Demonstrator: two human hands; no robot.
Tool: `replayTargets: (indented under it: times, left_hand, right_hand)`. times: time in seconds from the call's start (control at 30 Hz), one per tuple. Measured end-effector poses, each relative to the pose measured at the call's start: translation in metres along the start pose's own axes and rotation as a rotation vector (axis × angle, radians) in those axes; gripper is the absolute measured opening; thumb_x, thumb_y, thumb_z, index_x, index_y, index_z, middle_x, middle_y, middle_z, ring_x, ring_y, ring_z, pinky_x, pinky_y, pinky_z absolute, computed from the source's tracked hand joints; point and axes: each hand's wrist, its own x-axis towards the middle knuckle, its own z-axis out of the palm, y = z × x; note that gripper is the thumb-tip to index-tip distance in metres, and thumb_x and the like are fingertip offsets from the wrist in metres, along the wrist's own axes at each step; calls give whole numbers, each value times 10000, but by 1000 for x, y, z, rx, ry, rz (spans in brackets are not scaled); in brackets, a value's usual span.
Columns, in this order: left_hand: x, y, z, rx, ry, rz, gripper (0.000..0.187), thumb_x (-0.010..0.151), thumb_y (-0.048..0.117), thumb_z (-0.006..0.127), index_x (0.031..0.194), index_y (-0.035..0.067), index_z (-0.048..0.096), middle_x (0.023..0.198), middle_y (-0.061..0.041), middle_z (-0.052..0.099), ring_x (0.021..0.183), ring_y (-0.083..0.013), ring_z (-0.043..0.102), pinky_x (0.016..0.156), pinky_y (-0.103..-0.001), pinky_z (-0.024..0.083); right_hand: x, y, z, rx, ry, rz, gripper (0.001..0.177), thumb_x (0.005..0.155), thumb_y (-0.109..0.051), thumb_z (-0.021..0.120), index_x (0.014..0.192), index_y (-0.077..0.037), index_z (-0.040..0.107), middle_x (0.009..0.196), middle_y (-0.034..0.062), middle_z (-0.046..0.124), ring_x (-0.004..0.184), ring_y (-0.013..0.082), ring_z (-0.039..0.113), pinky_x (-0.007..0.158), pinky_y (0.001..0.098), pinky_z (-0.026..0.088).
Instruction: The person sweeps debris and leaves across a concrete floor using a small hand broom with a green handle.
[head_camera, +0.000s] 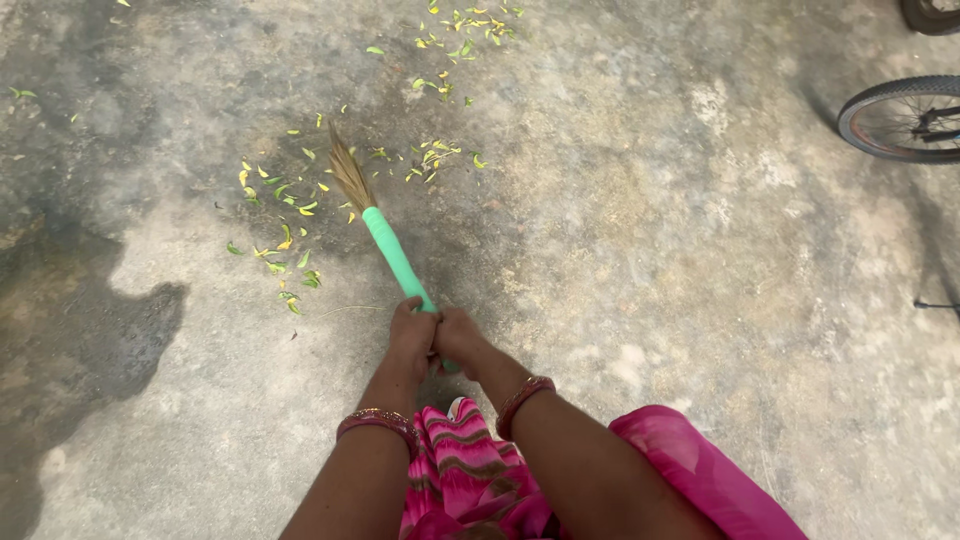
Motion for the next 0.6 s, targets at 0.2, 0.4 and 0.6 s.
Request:
replayTargets:
  times: [0.2,0.4,0.6]
  left_hand:
    - [1,17,23,-86,-131,61,636,883,105,551,1505,177,438,1212,-180,640,882,-307,637,569,-457,480]
    - [7,30,54,86,-278,57,536,890,83,576,1422,111,515,1194,-185,639,958,-327,663,662,-553,531]
    - [16,32,88,223,-416,34,383,918,123,573,1283,65,675,1195,-214,686,986,-346,682,694,-583,567]
  right_hand:
    - [-14,-13,-14,31,162,-61,281,959,-156,610,1157,42,640,751,126,669,504,202,634,378,341,441]
    - [-20,-24,-28,118,403,-14,326,932,-147,614,1233,-28,573,824,147,675,581,232,659,401,389,464]
    - [-3,-5,-46,200,591,167,354,935,-158,633,1254,-29,547,914,151,692,664,228,703,429,383,529]
